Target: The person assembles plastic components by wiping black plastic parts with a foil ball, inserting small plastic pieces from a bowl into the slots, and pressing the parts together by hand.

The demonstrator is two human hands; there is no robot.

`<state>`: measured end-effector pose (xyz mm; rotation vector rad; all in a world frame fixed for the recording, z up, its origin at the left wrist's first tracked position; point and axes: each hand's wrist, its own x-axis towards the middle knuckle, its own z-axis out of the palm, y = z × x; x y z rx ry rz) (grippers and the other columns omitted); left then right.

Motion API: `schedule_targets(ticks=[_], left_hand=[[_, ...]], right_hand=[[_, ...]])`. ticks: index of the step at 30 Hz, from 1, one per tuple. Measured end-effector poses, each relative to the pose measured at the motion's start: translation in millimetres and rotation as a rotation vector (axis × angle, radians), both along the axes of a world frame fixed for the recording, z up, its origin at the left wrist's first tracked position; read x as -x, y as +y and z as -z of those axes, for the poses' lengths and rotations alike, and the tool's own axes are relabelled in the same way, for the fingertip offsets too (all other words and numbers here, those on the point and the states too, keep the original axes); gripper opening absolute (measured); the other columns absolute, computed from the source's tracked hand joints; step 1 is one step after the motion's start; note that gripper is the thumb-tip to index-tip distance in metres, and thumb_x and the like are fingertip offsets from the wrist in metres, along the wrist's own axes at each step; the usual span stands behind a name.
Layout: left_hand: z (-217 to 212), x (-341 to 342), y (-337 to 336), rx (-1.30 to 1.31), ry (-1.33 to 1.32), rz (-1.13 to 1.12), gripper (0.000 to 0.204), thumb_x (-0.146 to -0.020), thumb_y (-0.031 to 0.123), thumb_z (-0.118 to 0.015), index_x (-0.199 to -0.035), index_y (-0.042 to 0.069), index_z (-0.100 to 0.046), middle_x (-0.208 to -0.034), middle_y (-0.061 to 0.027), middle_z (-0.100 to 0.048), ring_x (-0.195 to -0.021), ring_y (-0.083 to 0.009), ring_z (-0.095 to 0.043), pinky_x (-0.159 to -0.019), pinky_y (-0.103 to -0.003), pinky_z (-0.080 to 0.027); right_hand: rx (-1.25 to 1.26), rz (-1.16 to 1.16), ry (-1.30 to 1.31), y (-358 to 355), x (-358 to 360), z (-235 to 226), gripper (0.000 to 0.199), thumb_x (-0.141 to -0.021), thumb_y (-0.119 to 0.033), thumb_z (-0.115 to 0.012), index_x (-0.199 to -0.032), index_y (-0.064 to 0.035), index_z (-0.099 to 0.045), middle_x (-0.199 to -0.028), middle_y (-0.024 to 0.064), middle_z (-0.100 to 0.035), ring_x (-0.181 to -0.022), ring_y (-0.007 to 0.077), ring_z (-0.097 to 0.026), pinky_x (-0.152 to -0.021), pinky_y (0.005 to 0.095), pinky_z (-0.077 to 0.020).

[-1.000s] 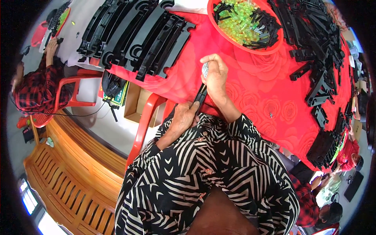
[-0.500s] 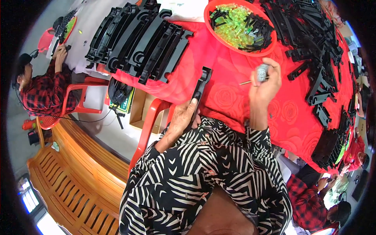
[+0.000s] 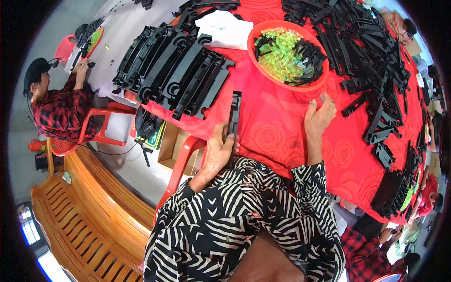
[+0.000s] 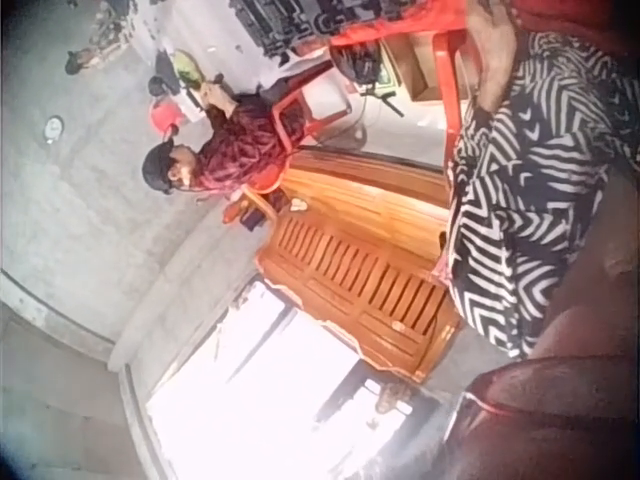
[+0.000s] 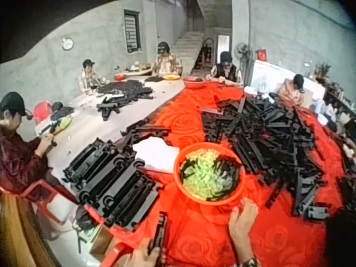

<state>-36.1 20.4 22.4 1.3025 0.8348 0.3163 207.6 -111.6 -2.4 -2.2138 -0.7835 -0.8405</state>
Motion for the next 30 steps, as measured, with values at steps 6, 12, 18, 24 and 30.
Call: schedule_targets(ticks=[6, 12, 18, 24, 30], left_hand=[[-19.8, -7.0, 1.2, -0.417, 0.113, 0.040, 0.052, -0.083, -0.002, -0.042, -0.130, 0.017, -0.029, -0.073, -0.0195, -0.055, -0.060, -0.0322, -0.058, -0.056, -0.037, -0.044], [-2.5, -12.7, -0.5, -0.708, 0.075, 0.140, 0.044, -0.081, -0.003, -0.041, -0.122, 0.011, -0.042, -0.074, -0.0238, -0.052, -0.064, -0.0357, -0.055, -0.057, -0.038, -0.044], [-19.3, -22.7, -2.1, -0.638, 0.071, 0.272, 0.039, -0.081, -0.002, -0.041, -0.119, 0.008, -0.047, -0.064, -0.0216, -0.047, -0.056, -0.0279, -0.053, -0.057, -0.032, -0.043], [-47.9, -36.9, -12.3, -0.727, 0.031, 0.520, 0.039, -0.077, -0.003, -0.045, -0.116, 0.000, -0.041, -0.079, -0.0236, -0.054, -0.069, -0.0394, -0.055, -0.057, -0.044, -0.045], [-38.9, -33.1, -17.3, -0.719, 0.015, 0.531, 0.034, -0.079, -0.002, -0.046, -0.113, 0.000, -0.041, -0.076, -0.0236, -0.054, -0.067, -0.0400, -0.055, -0.055, -0.044, -0.044]], right_hand=[[-0.156, -0.228, 0.091, 8.2, 38.8, 1.8, 0.022, -0.075, 0.002, -0.051, -0.097, -0.0004, -0.054, -0.085, 0.0142, -0.057, -0.080, 0.0291, -0.053, -0.072, 0.0385, -0.0412], [-0.190, -0.604, 0.453, 21.2, 72.7, 22.5, 0.020, -0.078, 0.002, -0.049, -0.097, 0.0001, -0.055, -0.085, 0.0123, -0.058, -0.070, 0.0233, -0.054, -0.064, 0.0332, -0.0451], [-0.857, -0.640, 1.352, 62.5, 76.1, 6.3, 0.038, -0.092, -0.032, -0.038, -0.111, -0.0006, -0.048, -0.091, 0.0110, -0.058, -0.075, 0.0174, -0.056, -0.068, 0.0296, -0.0478], [-1.141, -0.897, 1.760, 72.3, 62.9, -20.2, 0.057, -0.089, -0.053, -0.030, -0.102, -0.0023, -0.052, -0.077, 0.0094, -0.057, -0.062, 0.0167, -0.055, -0.055, 0.0285, -0.0484], [-1.109, -0.920, 1.761, 71.0, 70.4, -23.4, 0.053, -0.091, -0.048, -0.030, -0.093, -0.0014, -0.054, -0.060, 0.0073, -0.052, -0.046, 0.0160, -0.049, -0.040, 0.0291, -0.0422]])
